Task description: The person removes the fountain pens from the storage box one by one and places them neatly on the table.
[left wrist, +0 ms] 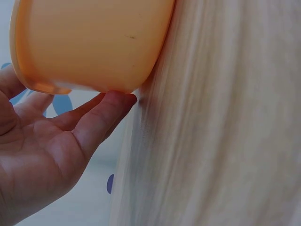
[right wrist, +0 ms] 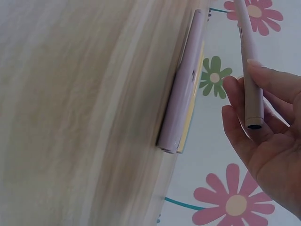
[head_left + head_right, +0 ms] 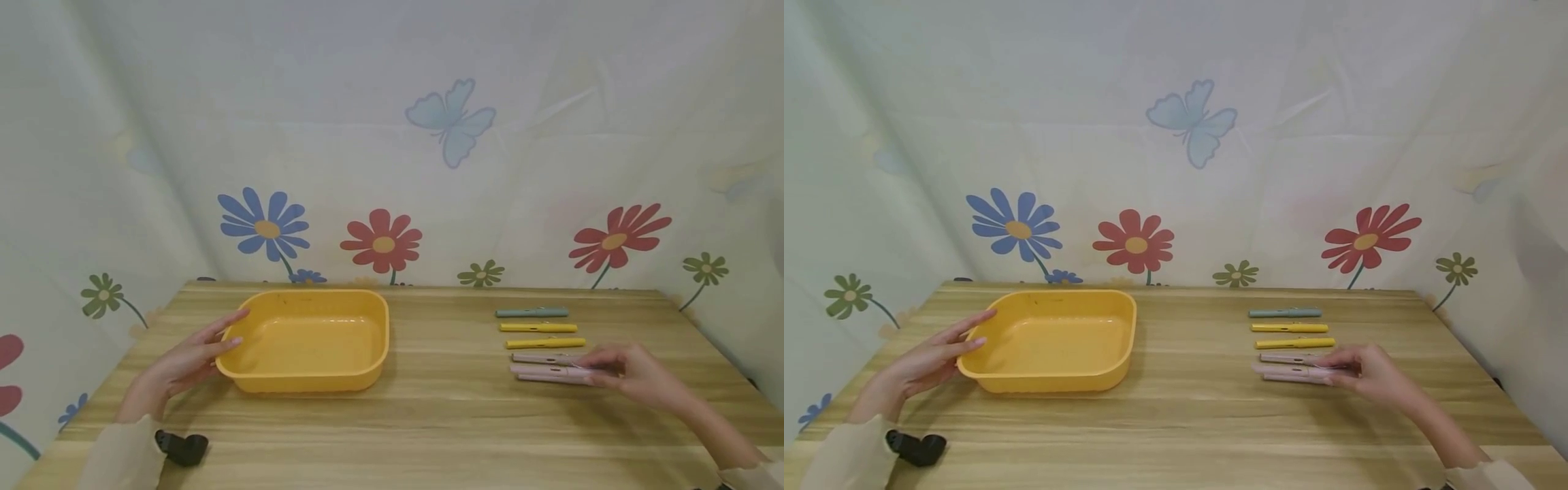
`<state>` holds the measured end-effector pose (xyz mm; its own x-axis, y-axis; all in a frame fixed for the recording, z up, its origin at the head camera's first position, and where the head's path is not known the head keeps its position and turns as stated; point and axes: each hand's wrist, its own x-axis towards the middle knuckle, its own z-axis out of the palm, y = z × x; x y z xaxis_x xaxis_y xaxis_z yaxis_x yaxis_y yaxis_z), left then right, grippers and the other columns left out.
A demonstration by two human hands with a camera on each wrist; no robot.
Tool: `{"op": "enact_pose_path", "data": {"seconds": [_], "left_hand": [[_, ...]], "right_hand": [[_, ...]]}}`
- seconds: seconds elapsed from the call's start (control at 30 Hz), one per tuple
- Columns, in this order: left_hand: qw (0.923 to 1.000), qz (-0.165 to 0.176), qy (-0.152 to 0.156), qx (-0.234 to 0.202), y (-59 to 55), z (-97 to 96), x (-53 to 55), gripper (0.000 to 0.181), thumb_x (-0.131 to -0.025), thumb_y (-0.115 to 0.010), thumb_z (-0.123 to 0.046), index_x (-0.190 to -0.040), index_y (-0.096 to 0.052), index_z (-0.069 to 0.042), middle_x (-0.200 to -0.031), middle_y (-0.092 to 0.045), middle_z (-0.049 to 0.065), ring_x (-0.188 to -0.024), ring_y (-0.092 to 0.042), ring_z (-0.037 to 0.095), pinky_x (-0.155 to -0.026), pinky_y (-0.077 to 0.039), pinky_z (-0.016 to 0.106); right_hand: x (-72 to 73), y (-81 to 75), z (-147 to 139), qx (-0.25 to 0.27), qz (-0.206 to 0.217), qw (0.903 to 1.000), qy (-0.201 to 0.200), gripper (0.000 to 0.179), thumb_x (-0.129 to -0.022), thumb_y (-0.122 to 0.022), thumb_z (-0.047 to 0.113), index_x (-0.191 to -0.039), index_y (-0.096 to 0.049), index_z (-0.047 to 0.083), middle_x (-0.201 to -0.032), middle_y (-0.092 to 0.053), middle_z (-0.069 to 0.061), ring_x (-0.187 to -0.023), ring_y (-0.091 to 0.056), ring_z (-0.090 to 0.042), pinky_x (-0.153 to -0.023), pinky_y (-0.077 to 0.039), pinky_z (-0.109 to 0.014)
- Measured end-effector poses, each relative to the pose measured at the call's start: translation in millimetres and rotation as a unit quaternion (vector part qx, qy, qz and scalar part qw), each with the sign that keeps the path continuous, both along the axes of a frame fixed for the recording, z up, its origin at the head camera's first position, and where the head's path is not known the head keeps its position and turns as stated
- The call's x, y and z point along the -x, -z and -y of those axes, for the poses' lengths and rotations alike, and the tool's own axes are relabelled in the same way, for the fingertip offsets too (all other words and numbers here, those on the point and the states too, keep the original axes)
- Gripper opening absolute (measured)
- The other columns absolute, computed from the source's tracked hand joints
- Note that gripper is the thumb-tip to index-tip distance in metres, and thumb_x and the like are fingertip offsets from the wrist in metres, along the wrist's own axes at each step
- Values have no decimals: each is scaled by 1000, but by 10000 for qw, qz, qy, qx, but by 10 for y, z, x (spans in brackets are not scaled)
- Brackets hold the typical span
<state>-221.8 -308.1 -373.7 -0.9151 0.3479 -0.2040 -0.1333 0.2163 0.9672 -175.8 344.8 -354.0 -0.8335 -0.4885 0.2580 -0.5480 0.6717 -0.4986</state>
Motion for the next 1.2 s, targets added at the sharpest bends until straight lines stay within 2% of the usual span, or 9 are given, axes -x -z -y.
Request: {"op": "enact_pose_path", "data": {"seconds": [0.2, 0.3, 0.43, 0.53, 0.77, 0.93, 1.1, 1.2], "left_hand": [[10000, -50, 48, 13, 4, 6, 10, 66, -96, -47, -22, -148, -7, -17, -149, 14, 21, -111, -45, 15, -85, -49, 35], [10000, -51, 54, -24, 7, 10, 9, 66, -96, -47, -22, -148, -7, -18, -149, 14, 21, -108, -46, 11, -84, -49, 35], [10000, -38, 65, -45, 11, 12, 8, 66, -96, -47, -21, -148, -6, -17, -149, 14, 21, -109, -46, 13, -84, -49, 35], [10000, -35, 54, -36, 9, 9, 10, 66, -96, -47, -21, -148, -6, -17, -149, 14, 21, -109, -46, 14, -84, -49, 35], [10000, -28, 3, -68, 1, -12, 11, 67, -95, -49, -21, -147, -8, -16, -149, 13, 21, -106, -48, 11, -84, -49, 35], [9999, -47, 23, -90, 7, -2, 15, 66, -95, -48, -21, -148, -8, -17, -149, 14, 21, -106, -47, 8, -84, -49, 34], [10000, 21, 2, -67, 11, 2, 13, 67, -95, -49, -22, -148, -8, -19, -149, 13, 20, -104, -49, 6, -84, -49, 34], [10000, 37, 2, -66, 19, -6, 15, 67, -94, -50, -23, -148, -9, -20, -150, 12, 20, -102, -49, 5, -84, -49, 35]], "right_hand": [[-33, 36, -56, -167, 56, 9998, 85, 16, -73, -74, 7, -88, -70, 2, -86, -66, -7, -73, -49, 3, -56, -46, -19], [-59, 43, -60, -367, 253, 9984, 362, 16, -73, -74, 11, -88, -71, 6, -90, -67, -9, -75, -50, 4, -59, -47, -18], [-90, 64, -65, -499, 645, 9952, 542, 18, -74, -74, 15, -90, -71, 7, -97, -65, -17, -76, -49, 2, -60, -47, -20], [-97, 86, -81, -449, 744, 9951, 464, 19, -75, -73, 14, -90, -70, 4, -100, -63, -22, -77, -48, 2, -59, -47, -20], [-85, 130, -132, -379, 482, 9979, 200, 16, -73, -74, 13, -86, -71, 4, -97, -63, -22, -83, -47, 8, -60, -47, -17], [-69, 158, -161, -279, 539, 9982, 22, 16, -75, -73, 13, -87, -70, 3, -93, -65, -16, -79, -48, 7, -59, -47, -18], [-52, 203, -194, -197, 327, 9990, -213, 13, -74, -73, 9, -86, -71, 4, -87, -66, -1, -78, -50, 6, -58, -47, -18], [-42, 233, -215, -106, 243, 9989, -389, 12, -73, -73, 5, -85, -71, 3, -85, -67, 1, -78, -51, 6, -56, -46, -17]]}}
